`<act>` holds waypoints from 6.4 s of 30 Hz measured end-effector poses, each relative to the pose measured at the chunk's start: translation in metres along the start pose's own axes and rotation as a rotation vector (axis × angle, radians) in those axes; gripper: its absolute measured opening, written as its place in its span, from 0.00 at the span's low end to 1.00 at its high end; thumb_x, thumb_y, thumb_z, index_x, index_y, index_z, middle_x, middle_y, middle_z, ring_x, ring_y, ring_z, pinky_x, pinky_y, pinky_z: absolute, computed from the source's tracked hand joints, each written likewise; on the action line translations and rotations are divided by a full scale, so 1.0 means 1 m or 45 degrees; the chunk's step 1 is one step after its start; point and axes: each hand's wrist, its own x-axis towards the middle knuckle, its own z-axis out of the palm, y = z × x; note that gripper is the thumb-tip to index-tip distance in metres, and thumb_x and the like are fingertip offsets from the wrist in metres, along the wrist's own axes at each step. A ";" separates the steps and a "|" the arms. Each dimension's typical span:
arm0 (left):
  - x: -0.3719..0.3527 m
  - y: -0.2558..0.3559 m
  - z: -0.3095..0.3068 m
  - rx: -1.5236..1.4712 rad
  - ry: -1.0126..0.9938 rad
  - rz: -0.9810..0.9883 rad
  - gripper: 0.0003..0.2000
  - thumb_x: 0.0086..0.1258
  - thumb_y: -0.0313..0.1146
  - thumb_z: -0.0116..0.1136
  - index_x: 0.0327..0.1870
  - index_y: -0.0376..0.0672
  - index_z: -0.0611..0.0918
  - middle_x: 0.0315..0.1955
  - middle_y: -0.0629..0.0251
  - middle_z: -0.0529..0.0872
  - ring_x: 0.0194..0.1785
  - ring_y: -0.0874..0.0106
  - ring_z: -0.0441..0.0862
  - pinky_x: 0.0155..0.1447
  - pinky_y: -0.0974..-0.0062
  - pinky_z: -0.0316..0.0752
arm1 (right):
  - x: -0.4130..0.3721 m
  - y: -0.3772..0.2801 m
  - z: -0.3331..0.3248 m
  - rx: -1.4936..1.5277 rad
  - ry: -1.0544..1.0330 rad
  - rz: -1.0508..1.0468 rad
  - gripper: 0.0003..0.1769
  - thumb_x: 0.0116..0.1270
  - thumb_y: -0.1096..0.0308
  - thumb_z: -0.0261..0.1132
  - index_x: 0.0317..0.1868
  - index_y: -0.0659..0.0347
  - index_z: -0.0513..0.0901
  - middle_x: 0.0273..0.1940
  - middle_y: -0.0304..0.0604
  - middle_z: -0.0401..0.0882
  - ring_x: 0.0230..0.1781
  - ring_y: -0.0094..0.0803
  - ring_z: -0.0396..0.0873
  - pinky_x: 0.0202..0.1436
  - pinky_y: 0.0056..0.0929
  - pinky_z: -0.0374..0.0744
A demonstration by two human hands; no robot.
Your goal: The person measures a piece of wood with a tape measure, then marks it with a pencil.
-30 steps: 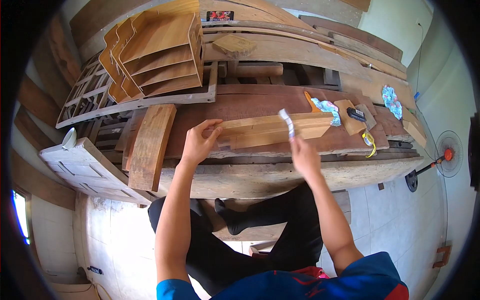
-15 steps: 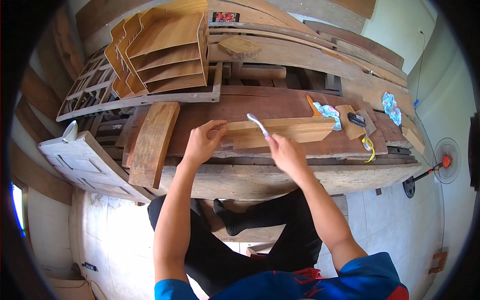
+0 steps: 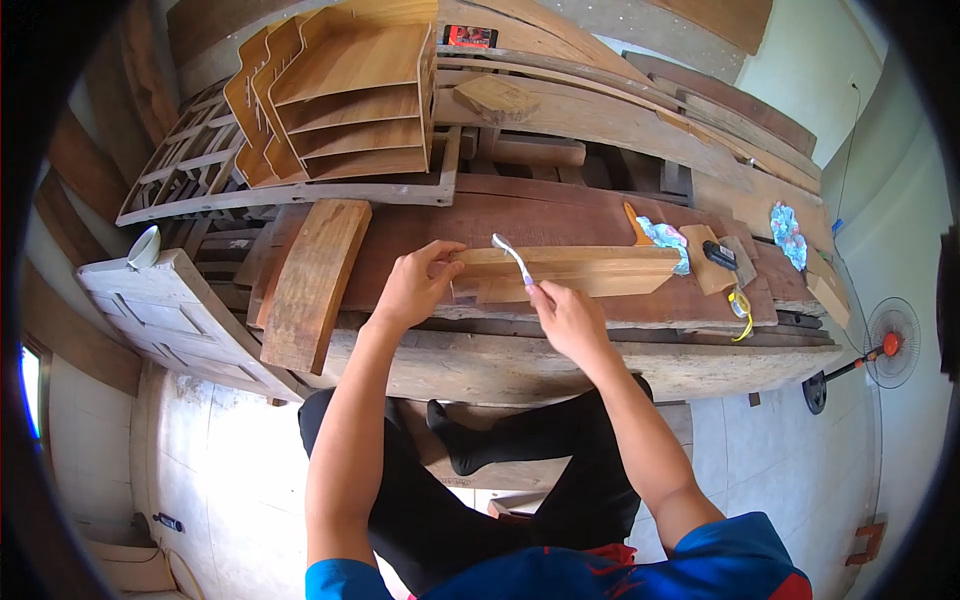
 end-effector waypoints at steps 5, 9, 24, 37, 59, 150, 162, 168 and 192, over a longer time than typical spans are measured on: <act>0.004 0.002 0.003 0.076 0.025 -0.010 0.15 0.77 0.31 0.64 0.61 0.37 0.85 0.44 0.48 0.92 0.48 0.61 0.92 0.55 0.68 0.83 | 0.005 0.014 0.012 0.116 0.009 0.076 0.22 0.84 0.46 0.55 0.47 0.55 0.86 0.28 0.53 0.86 0.32 0.59 0.86 0.37 0.54 0.80; 0.010 -0.004 -0.001 0.133 -0.007 0.073 0.16 0.74 0.31 0.64 0.59 0.37 0.86 0.45 0.48 0.92 0.49 0.58 0.92 0.57 0.65 0.83 | -0.002 0.014 0.026 0.194 0.002 0.068 0.23 0.84 0.47 0.54 0.47 0.57 0.86 0.32 0.54 0.87 0.37 0.59 0.86 0.41 0.54 0.80; 0.015 0.011 0.015 0.378 0.056 0.099 0.14 0.74 0.41 0.65 0.53 0.43 0.89 0.41 0.56 0.91 0.46 0.54 0.88 0.50 0.60 0.84 | 0.029 0.057 -0.057 -0.052 -0.420 -0.121 0.22 0.84 0.49 0.54 0.49 0.56 0.87 0.28 0.49 0.86 0.31 0.51 0.86 0.40 0.50 0.80; -0.001 0.026 0.027 0.187 0.179 0.098 0.14 0.78 0.27 0.62 0.61 0.38 0.83 0.43 0.51 0.89 0.46 0.60 0.89 0.50 0.69 0.85 | 0.002 0.103 -0.041 0.446 0.118 -0.309 0.14 0.84 0.55 0.57 0.48 0.55 0.82 0.25 0.44 0.86 0.22 0.49 0.84 0.28 0.47 0.79; -0.002 0.018 0.007 0.123 0.102 -0.042 0.13 0.77 0.31 0.65 0.58 0.36 0.85 0.42 0.48 0.93 0.49 0.57 0.94 0.52 0.68 0.87 | 0.005 0.041 0.002 0.166 0.183 -0.396 0.14 0.83 0.59 0.59 0.46 0.56 0.87 0.15 0.45 0.78 0.13 0.42 0.78 0.18 0.40 0.74; 0.001 0.025 0.012 0.313 0.061 0.041 0.14 0.76 0.31 0.67 0.58 0.35 0.85 0.48 0.51 0.91 0.49 0.62 0.91 0.53 0.68 0.87 | -0.040 0.131 -0.091 -0.411 0.223 0.380 0.19 0.84 0.48 0.53 0.49 0.49 0.86 0.25 0.53 0.86 0.29 0.59 0.87 0.35 0.59 0.82; 0.006 0.013 0.012 0.328 0.075 0.071 0.14 0.73 0.35 0.69 0.56 0.40 0.88 0.46 0.49 0.91 0.46 0.51 0.89 0.52 0.63 0.83 | -0.029 0.131 -0.097 -0.297 0.184 0.390 0.22 0.85 0.47 0.52 0.50 0.50 0.88 0.31 0.54 0.88 0.36 0.60 0.88 0.42 0.59 0.82; 0.004 0.032 0.022 0.479 0.040 0.067 0.14 0.73 0.34 0.71 0.56 0.39 0.88 0.46 0.52 0.93 0.49 0.56 0.92 0.52 0.66 0.85 | -0.037 0.101 -0.056 -0.221 0.223 0.220 0.18 0.83 0.49 0.56 0.47 0.50 0.86 0.25 0.56 0.84 0.31 0.65 0.84 0.35 0.63 0.79; 0.006 0.029 0.030 0.400 0.008 0.096 0.14 0.73 0.32 0.70 0.56 0.37 0.88 0.45 0.54 0.92 0.43 0.63 0.89 0.51 0.68 0.84 | -0.046 0.086 -0.049 -0.100 0.141 0.031 0.15 0.83 0.54 0.57 0.42 0.52 0.83 0.18 0.50 0.80 0.20 0.55 0.83 0.26 0.54 0.77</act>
